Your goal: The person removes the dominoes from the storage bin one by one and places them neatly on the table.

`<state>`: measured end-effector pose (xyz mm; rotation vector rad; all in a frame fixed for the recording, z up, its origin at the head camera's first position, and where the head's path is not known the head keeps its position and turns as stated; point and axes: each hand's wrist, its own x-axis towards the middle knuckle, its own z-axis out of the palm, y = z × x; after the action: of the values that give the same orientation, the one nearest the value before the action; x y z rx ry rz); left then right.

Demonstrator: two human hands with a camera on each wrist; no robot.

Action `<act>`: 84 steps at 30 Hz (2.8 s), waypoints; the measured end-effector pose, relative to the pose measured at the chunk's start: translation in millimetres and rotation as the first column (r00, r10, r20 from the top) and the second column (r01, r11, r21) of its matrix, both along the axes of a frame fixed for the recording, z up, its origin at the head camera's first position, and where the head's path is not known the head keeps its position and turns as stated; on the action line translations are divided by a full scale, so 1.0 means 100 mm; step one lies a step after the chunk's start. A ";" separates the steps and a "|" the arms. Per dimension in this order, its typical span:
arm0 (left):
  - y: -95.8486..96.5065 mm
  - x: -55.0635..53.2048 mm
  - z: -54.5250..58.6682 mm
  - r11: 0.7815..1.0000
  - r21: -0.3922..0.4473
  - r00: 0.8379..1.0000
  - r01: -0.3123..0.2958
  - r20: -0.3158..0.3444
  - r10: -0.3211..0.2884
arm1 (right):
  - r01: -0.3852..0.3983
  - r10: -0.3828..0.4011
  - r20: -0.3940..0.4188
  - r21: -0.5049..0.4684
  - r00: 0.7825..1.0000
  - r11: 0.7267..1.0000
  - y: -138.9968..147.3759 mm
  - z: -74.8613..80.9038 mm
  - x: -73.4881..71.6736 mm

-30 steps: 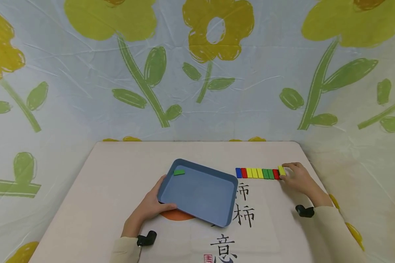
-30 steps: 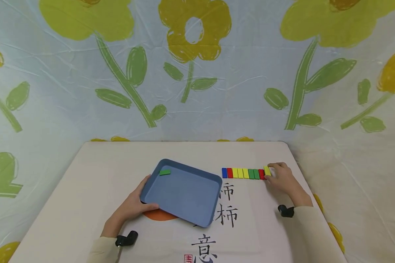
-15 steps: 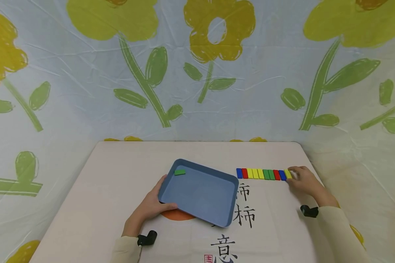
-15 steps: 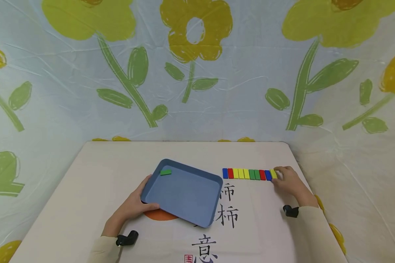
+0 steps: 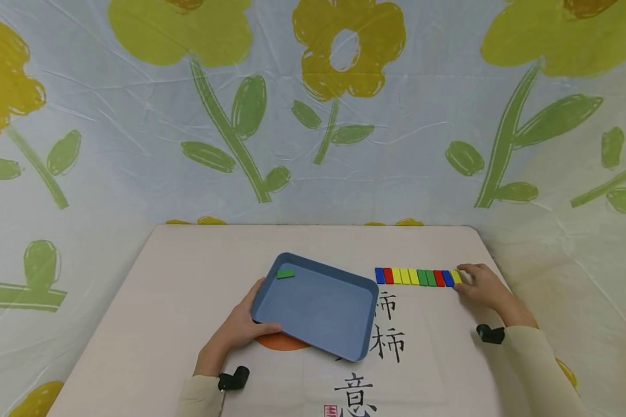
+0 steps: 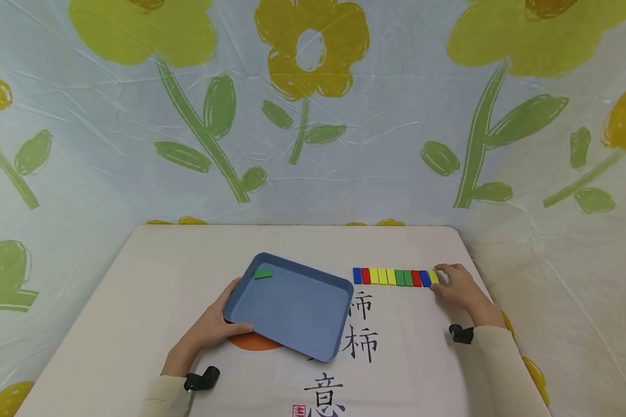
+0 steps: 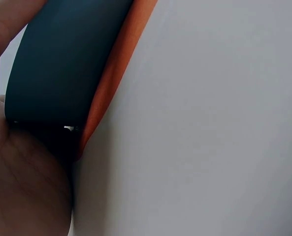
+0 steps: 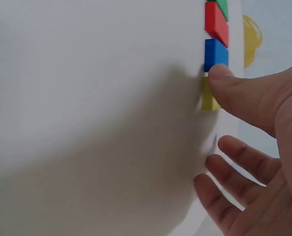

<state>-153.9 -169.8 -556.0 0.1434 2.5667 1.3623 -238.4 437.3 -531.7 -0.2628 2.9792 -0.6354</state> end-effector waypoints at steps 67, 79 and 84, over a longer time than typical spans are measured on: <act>0.00 0.02 0.01 1.000 0.026 0.999 0.010 -0.035 -0.009 | -0.561 0.569 -0.036 -0.224 0.822 0.797 -3.74 0.11 -0.12; 0.00 0.01 -0.01 0.999 0.032 1.000 0.002 -0.021 -0.001 | -0.504 0.508 -0.011 -0.154 0.861 0.850 -3.83 0.09 -0.21; 0.00 0.00 -0.03 1.000 0.028 1.000 0.006 -0.030 -0.005 | -0.531 0.537 -0.011 -0.168 0.843 0.831 -3.87 0.04 -0.23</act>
<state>-153.5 -170.2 -558.5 0.1768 2.5706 1.4046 -261.6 50.3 -527.9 -1.0396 2.6153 -0.7899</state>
